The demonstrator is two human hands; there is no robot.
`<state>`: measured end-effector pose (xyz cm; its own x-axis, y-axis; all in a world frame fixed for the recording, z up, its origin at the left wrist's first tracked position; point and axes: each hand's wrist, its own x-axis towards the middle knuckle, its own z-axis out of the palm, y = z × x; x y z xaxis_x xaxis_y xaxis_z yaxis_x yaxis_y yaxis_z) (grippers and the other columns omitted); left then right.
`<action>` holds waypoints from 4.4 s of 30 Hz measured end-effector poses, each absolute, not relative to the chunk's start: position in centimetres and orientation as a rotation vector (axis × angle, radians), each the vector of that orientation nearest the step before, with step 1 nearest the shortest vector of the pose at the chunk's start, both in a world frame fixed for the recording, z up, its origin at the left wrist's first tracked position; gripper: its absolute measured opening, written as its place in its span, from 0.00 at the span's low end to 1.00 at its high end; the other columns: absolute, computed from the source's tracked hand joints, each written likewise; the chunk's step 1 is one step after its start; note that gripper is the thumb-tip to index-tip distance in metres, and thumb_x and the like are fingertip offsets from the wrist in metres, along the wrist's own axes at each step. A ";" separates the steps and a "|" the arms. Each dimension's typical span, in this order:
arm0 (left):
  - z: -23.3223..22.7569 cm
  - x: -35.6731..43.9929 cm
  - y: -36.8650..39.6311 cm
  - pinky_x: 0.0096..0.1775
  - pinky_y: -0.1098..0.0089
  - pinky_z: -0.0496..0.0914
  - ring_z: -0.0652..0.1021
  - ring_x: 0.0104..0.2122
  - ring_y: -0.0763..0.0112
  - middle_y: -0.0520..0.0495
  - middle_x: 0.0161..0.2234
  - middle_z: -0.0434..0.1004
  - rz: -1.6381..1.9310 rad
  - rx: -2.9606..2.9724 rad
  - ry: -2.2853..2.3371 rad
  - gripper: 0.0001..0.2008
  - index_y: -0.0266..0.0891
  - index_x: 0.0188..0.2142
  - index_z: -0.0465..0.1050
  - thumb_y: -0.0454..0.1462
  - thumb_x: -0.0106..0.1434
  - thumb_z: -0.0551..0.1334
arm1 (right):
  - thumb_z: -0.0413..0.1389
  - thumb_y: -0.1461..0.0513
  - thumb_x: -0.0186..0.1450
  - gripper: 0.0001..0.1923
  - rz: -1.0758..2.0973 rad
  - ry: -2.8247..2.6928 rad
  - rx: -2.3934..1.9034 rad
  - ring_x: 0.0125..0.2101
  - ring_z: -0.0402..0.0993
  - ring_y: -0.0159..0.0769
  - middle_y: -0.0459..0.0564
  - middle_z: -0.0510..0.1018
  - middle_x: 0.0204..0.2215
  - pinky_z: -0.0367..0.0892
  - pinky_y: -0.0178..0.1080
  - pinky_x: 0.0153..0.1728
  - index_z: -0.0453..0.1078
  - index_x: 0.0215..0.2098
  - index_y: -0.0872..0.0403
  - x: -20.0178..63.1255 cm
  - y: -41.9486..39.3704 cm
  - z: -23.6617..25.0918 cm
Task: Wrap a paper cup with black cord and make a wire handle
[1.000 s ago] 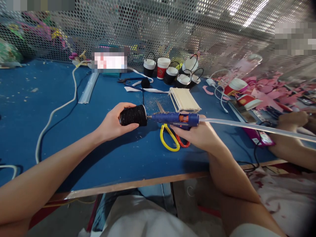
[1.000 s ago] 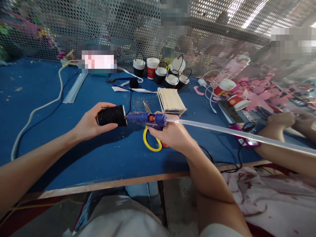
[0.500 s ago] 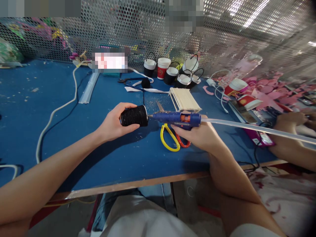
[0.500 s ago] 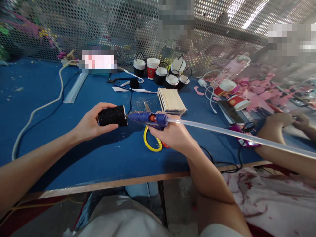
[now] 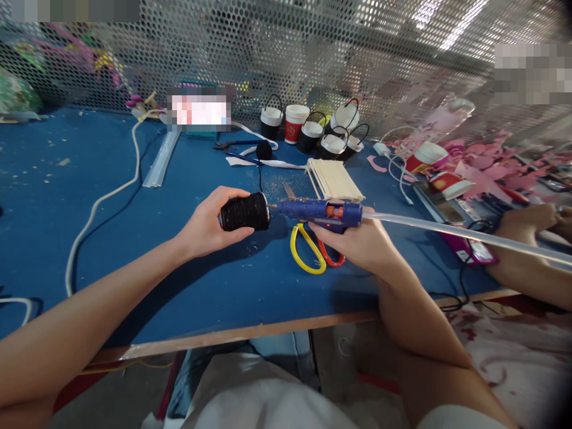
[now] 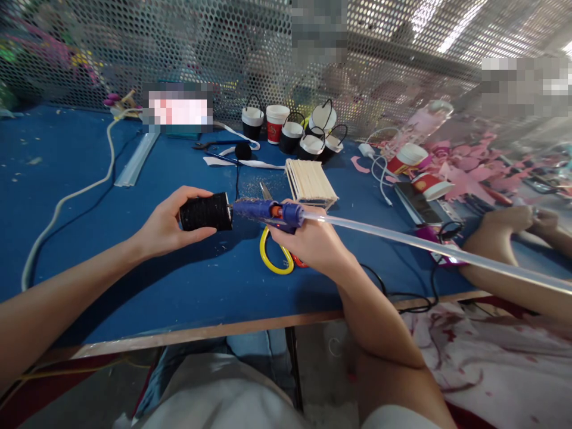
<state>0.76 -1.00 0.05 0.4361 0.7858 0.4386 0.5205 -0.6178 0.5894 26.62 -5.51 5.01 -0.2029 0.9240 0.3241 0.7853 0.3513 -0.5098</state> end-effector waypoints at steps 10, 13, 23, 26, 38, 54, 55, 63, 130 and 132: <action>0.0 0.8 -0.9 0.45 0.62 0.68 0.70 0.45 0.62 0.43 0.45 0.68 1.077 2.439 0.991 0.24 0.40 0.48 0.62 0.39 0.52 0.64 | 0.58 0.59 0.56 0.07 0.284 -2.030 -1.480 0.31 0.73 0.37 0.47 0.77 0.28 0.68 0.38 0.33 0.71 0.29 0.54 26.6 -5.2 4.8; 0.0 0.8 -0.9 0.45 0.62 0.68 0.70 0.46 0.63 0.43 0.45 0.68 1.093 2.478 0.954 0.24 0.40 0.48 0.61 0.38 0.52 0.64 | 0.57 0.58 0.57 0.07 0.295 -2.047 -1.481 0.32 0.73 0.37 0.48 0.77 0.29 0.68 0.37 0.32 0.71 0.31 0.54 26.7 -5.1 4.8; 0.0 0.9 -1.1 0.49 0.59 0.67 0.68 0.48 0.62 0.41 0.47 0.65 1.117 2.580 0.885 0.24 0.40 0.49 0.61 0.36 0.52 0.64 | 0.54 0.57 0.58 0.09 0.302 -2.063 -1.486 0.26 0.69 0.34 0.46 0.74 0.23 0.63 0.36 0.25 0.69 0.30 0.54 26.7 -4.9 4.6; 0.1 0.9 -1.2 0.49 0.58 0.66 0.68 0.48 0.60 0.40 0.48 0.65 1.096 2.614 0.876 0.24 0.41 0.49 0.61 0.36 0.53 0.63 | 0.53 0.57 0.59 0.08 0.283 -2.073 -1.492 0.24 0.67 0.33 0.45 0.72 0.22 0.62 0.35 0.24 0.68 0.29 0.54 26.6 -4.8 4.7; -0.4 0.8 -1.1 0.50 0.56 0.65 0.67 0.50 0.57 0.39 0.50 0.63 1.040 2.750 0.890 0.22 0.43 0.50 0.62 0.36 0.55 0.61 | 0.55 0.58 0.58 0.08 0.289 -2.033 -1.473 0.29 0.69 0.35 0.48 0.75 0.27 0.64 0.37 0.30 0.70 0.31 0.55 26.5 -4.4 4.1; 0.0 0.9 -1.1 0.50 0.58 0.66 0.68 0.49 0.62 0.41 0.47 0.64 1.111 2.591 0.974 0.23 0.43 0.49 0.60 0.37 0.54 0.63 | 0.55 0.58 0.58 0.08 0.307 -2.077 -1.467 0.29 0.71 0.36 0.48 0.76 0.26 0.65 0.37 0.29 0.71 0.32 0.55 26.8 -5.1 4.6; 0.0 0.9 -1.1 0.50 0.58 0.66 0.68 0.49 0.62 0.42 0.47 0.65 1.113 2.572 0.985 0.23 0.43 0.49 0.60 0.37 0.54 0.63 | 0.55 0.58 0.58 0.08 0.309 -2.067 -1.469 0.30 0.72 0.36 0.47 0.76 0.26 0.66 0.37 0.29 0.71 0.32 0.55 26.8 -5.1 4.6; 0.0 0.9 -0.9 0.47 0.60 0.67 0.69 0.47 0.62 0.43 0.46 0.66 1.106 2.455 1.056 0.24 0.42 0.48 0.61 0.38 0.52 0.64 | 0.56 0.58 0.57 0.07 0.298 -2.036 -1.522 0.29 0.72 0.36 0.47 0.76 0.27 0.66 0.37 0.30 0.71 0.30 0.54 26.6 -5.5 4.9; -0.1 0.9 -0.9 0.43 0.67 0.67 0.72 0.42 0.65 0.45 0.44 0.71 0.964 1.514 0.878 0.28 0.40 0.49 0.66 0.40 0.49 0.68 | 0.57 0.50 0.57 0.17 1.456 -1.454 -1.158 0.16 0.51 0.20 0.41 0.63 0.18 0.44 0.30 0.16 0.63 0.24 0.56 21.4 -1.2 3.5; -0.1 0.9 -0.8 0.43 0.67 0.67 0.72 0.41 0.65 0.45 0.44 0.71 0.959 1.515 0.903 0.27 0.40 0.49 0.66 0.41 0.49 0.68 | 0.57 0.53 0.57 0.15 1.388 -1.422 -1.119 0.16 0.53 0.20 0.41 0.66 0.20 0.46 0.29 0.16 0.63 0.26 0.56 21.7 -1.3 3.4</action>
<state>0.93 -0.81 -0.13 0.3875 0.9158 0.1054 0.0497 -0.1349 0.9896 21.70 -1.34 3.40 -0.2539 0.9670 -0.0199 0.0434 -0.0091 -0.9990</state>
